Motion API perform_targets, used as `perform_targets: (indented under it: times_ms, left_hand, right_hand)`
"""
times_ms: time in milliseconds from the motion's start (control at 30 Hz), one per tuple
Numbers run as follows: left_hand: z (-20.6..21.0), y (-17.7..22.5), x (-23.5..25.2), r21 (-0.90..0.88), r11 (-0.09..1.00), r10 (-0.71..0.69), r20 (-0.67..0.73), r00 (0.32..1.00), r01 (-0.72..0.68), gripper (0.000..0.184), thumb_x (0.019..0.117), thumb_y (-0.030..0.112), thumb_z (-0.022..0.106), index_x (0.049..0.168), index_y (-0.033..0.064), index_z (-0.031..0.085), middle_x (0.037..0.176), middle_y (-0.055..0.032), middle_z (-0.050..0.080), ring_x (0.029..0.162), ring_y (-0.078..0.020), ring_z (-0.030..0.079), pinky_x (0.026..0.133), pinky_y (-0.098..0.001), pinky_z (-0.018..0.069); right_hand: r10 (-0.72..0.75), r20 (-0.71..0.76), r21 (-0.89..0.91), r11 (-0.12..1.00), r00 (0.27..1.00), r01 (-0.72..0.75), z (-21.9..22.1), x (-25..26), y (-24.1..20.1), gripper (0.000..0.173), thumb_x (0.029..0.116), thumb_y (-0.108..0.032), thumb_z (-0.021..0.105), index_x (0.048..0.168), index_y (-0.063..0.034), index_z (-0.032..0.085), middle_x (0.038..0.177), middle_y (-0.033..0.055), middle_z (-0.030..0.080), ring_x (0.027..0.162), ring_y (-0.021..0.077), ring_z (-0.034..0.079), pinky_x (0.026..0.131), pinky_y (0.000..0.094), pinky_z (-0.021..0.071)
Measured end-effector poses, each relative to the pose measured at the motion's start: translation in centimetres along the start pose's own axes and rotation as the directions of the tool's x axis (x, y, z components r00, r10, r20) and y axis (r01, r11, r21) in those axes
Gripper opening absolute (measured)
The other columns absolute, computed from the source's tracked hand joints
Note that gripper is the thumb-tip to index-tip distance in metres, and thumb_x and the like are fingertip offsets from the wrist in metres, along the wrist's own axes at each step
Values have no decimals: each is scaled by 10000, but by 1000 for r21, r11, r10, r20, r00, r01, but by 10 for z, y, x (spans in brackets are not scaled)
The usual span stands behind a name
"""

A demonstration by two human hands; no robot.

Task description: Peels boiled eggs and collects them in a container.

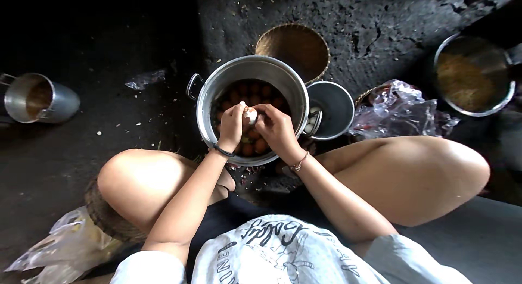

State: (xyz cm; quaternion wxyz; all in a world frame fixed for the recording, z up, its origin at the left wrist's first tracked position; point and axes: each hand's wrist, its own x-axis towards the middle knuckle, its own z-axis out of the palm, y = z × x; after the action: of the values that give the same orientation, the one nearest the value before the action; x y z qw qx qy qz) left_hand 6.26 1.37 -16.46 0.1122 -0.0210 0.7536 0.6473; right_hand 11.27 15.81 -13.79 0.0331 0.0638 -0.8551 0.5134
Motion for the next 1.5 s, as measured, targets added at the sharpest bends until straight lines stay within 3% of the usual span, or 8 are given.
perform_targets:
  times_ms: [233,367,467,600,800,967,1100,1500]
  left_hand:
    - [1,1,-3,-97,993,67,-7,998,-67,434,1064,234,296,867,97,657,793,57,633,788,-7,615,775,-235,525]
    - [-2,4,-1,-150,987,54,34,998,-48,452,1056,259,271,870,125,661,747,69,627,656,1,572,598,-193,485]
    - [-3,7,0,-97,995,4,47,999,0,433,1051,272,292,837,129,640,742,63,606,694,-14,587,659,-225,508]
    - [-5,11,-1,-28,999,-30,87,996,33,493,1079,274,276,837,76,657,741,35,614,709,-26,597,694,-251,523]
    - [-10,12,-1,83,996,-35,134,990,24,539,1076,311,263,907,36,695,834,-25,655,816,-81,622,776,-333,522]
    - [-7,9,1,81,993,72,140,988,-84,480,1107,326,268,991,84,665,842,27,606,749,-37,561,689,-239,474]
    - [-4,11,-3,103,992,61,156,986,-77,491,1108,398,302,1146,40,636,1006,-44,633,920,-86,604,845,-313,506]
    - [4,-1,-5,33,988,150,61,987,-153,365,1092,314,385,998,69,640,865,33,576,824,-16,561,800,-240,481]
  right_hand:
    - [144,5,172,975,990,-142,-3,-4,1,249,1016,-67,503,1221,-40,642,854,100,656,598,137,588,532,276,515]
    - [252,110,471,839,961,-274,-11,16,24,317,1051,-65,360,1144,13,653,1008,68,710,825,107,705,757,287,619]
    - [93,145,315,939,985,-135,-22,19,29,382,1004,-120,379,1207,-8,683,1175,84,682,1041,118,659,915,310,557]
    - [12,172,192,980,985,-45,-17,9,11,389,967,-279,697,1284,-69,617,1017,75,701,774,129,689,650,283,599]
    - [-37,105,177,984,994,18,-13,2,11,243,1085,-239,514,1190,-57,637,835,78,672,533,109,614,466,254,555]
    - [-110,3,-24,994,994,110,-12,1,10,189,1069,-119,519,1189,-23,628,895,104,677,643,120,636,587,268,567]
    - [-109,-18,-64,992,994,108,-10,2,7,217,1044,-145,586,1218,-17,603,963,126,679,743,154,671,667,300,588]
    - [-54,0,-57,997,999,54,-4,-3,3,258,1025,-41,536,1281,-17,563,918,130,666,649,171,632,590,318,563]
